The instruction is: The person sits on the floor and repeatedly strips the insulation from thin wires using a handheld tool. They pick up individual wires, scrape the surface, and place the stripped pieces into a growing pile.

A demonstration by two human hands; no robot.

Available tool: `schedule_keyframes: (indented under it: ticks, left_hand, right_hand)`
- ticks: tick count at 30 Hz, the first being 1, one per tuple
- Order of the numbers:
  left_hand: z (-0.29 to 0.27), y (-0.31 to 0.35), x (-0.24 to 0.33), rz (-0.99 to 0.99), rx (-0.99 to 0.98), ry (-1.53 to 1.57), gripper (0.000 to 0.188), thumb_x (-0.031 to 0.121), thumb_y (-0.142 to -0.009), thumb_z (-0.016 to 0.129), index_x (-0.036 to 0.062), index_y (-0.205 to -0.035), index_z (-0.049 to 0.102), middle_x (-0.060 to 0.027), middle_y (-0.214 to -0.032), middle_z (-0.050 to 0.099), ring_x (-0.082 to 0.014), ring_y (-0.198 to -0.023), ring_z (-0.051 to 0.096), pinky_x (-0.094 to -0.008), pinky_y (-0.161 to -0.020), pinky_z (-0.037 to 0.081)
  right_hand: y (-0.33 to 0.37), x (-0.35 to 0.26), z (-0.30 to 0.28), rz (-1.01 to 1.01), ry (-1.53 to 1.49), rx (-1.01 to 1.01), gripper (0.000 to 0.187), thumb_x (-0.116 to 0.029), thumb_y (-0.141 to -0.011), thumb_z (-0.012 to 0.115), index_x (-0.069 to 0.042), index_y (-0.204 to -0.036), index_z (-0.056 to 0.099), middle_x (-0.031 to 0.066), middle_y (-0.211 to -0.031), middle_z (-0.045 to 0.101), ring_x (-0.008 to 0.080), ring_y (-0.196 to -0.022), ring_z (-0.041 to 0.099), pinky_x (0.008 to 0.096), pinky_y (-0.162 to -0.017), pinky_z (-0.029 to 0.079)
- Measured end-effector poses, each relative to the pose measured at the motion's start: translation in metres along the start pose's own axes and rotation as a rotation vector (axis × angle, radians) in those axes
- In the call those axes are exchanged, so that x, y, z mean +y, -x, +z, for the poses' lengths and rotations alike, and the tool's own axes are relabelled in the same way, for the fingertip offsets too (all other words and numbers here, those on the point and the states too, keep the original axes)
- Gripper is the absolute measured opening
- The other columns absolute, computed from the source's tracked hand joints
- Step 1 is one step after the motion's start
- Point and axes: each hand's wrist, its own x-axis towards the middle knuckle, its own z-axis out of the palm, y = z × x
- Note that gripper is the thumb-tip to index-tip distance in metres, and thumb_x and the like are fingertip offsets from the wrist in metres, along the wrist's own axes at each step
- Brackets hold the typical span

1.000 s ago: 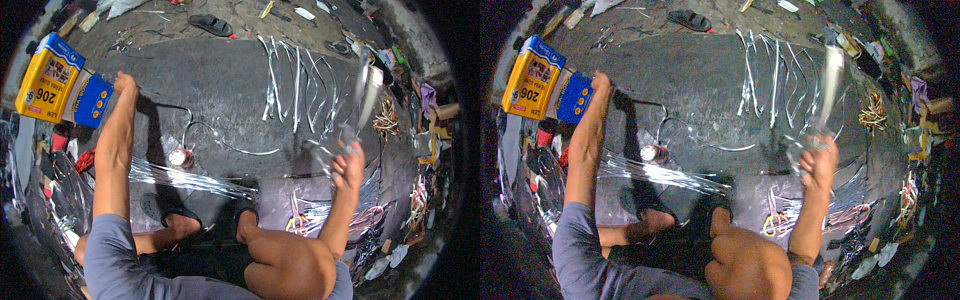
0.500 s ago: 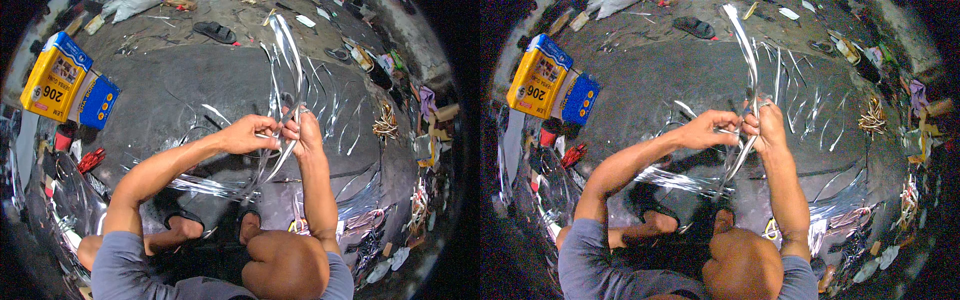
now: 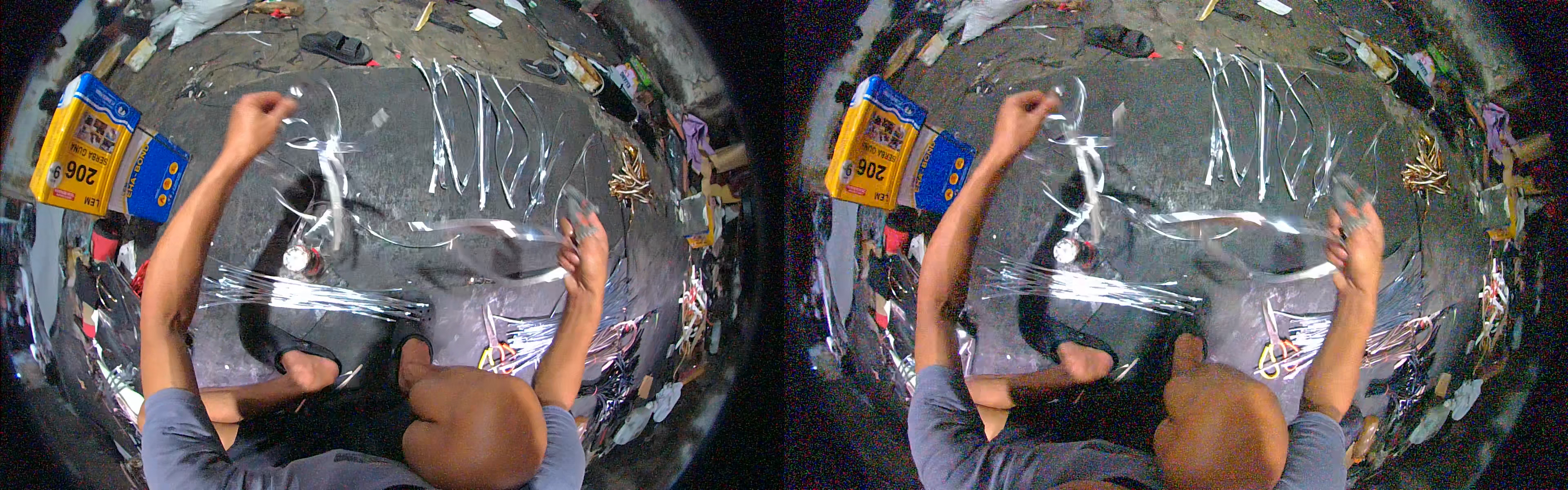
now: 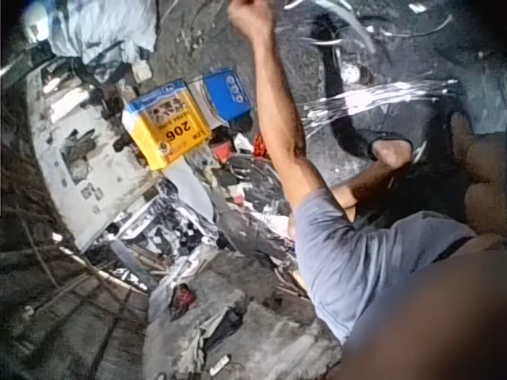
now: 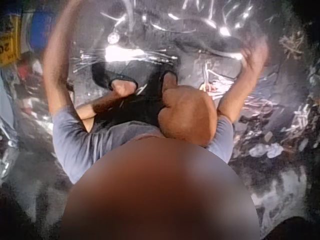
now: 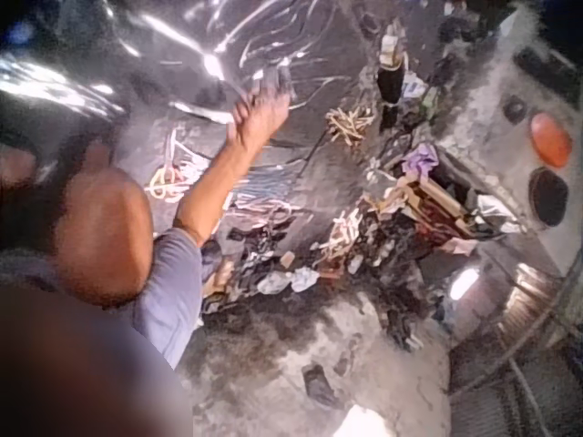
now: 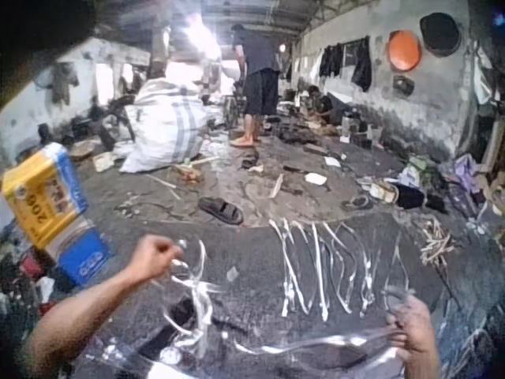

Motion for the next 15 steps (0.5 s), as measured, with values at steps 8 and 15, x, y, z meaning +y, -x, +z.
schedule_keyframes:
  ticks: [8,15]
  left_hand:
    - [-0.016,-0.011,0.0,-0.121,-0.025,0.121,0.028,0.03,-0.088,0.069,0.0026,-0.084,0.074,-0.0012,-0.07,0.065,-0.0084,-0.065,0.053,-0.0254,-0.06,0.042]
    - [0.001,0.002,0.079,0.099,-0.409,0.46,0.026,0.029,-0.093,0.067,0.0046,-0.094,0.075,0.0012,-0.073,0.066,-0.0056,-0.067,0.057,-0.0239,-0.061,0.043]
  right_hand:
    - [0.047,0.109,-0.109,-0.154,0.951,0.113,0.028,-0.004,-0.083,0.059,0.003,-0.109,0.051,0.0118,-0.07,0.06,0.0257,-0.062,0.06,0.0392,-0.056,0.046]
    - [0.029,0.136,-0.037,-0.345,0.921,-0.125,0.041,-0.022,-0.095,0.055,0.004,-0.126,0.046,0.0249,-0.113,0.063,0.0399,-0.11,0.06,0.0444,-0.091,0.047]
